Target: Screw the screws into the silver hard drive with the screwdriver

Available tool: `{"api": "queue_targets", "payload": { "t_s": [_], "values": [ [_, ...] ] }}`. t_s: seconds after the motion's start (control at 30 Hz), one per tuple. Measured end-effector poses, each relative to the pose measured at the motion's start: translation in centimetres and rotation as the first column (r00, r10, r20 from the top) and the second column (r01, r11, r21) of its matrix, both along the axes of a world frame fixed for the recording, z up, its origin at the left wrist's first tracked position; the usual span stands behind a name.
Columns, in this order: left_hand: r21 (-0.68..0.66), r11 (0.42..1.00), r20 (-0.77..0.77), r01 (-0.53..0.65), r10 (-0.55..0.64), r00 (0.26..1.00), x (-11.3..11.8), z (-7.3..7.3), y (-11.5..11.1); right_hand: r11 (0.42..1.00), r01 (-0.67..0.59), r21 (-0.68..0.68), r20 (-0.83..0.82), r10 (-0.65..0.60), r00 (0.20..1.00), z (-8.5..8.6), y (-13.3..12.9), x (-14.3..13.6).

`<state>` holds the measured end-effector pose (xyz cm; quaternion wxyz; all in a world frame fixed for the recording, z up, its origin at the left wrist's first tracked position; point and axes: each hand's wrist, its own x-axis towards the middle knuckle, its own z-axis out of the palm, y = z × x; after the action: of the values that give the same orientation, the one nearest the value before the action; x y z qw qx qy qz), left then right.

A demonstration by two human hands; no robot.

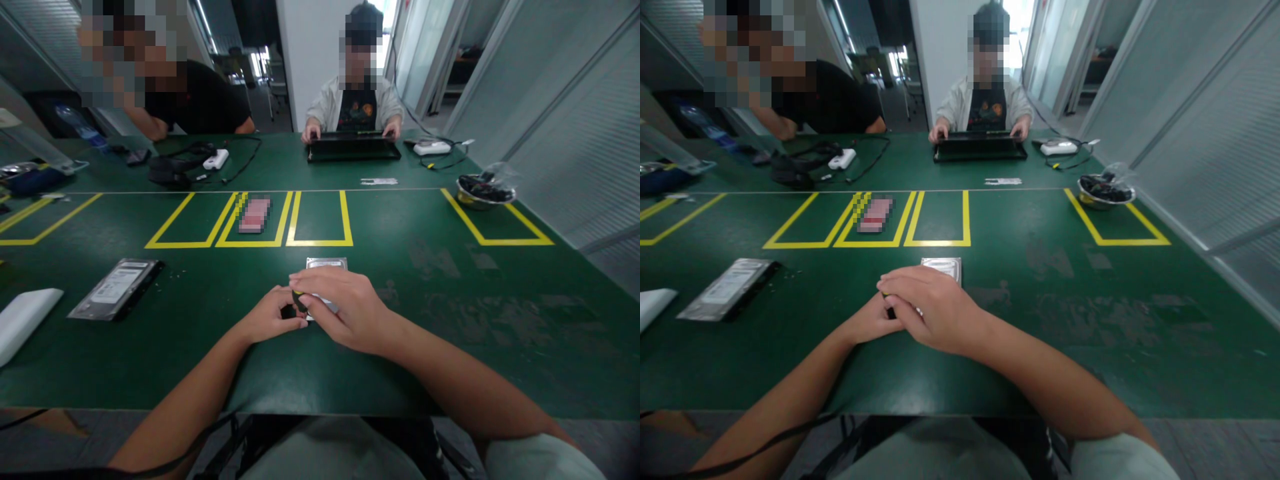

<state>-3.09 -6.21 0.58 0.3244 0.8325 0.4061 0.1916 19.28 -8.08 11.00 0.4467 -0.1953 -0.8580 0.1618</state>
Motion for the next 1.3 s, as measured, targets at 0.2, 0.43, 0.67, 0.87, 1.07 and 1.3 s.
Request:
{"api": "queue_targets", "payload": {
  "t_s": [0.2, 0.43, 0.67, 0.87, 1.07, 1.3],
  "values": [
    [0.026, 1.0, -0.012, 0.01, -0.009, 1.0, 0.3, 0.7, -0.3, 1.0, -0.008, -0.005, 0.036, 0.008, 0.999, -0.1, 0.1, -0.2],
    [0.027, 1.0, -0.028, -0.007, 0.008, 1.0, 0.2, 0.3, -0.3, 1.0, -0.017, -0.003, 0.003, 0.017, 1.0, -0.3, -0.1, -0.3],
    [0.03, 0.999, -0.023, 0.017, -0.016, 1.0, 0.3, 0.7, -0.3, 1.0, 0.011, -0.017, 0.03, -0.011, 0.999, -0.7, 0.1, -0.3],
    [0.023, 1.0, -0.003, -0.007, 0.007, 1.0, 0.6, 1.1, -0.4, 1.0, 0.007, 0.012, 0.017, -0.007, 1.0, -0.7, 0.0, -0.5],
    [0.037, 0.999, -0.033, 0.022, -0.021, 0.999, 0.4, 0.9, -0.4, 0.999, 0.035, 0.003, 0.023, -0.035, 0.999, -0.8, 0.0, -0.6],
    [0.095, 0.995, 0.065, 0.025, -0.032, 0.997, 0.5, 1.0, -0.3, 1.0, -0.014, 0.024, 0.033, 0.013, 0.999, -1.0, 0.1, -0.8]
  ]
}}
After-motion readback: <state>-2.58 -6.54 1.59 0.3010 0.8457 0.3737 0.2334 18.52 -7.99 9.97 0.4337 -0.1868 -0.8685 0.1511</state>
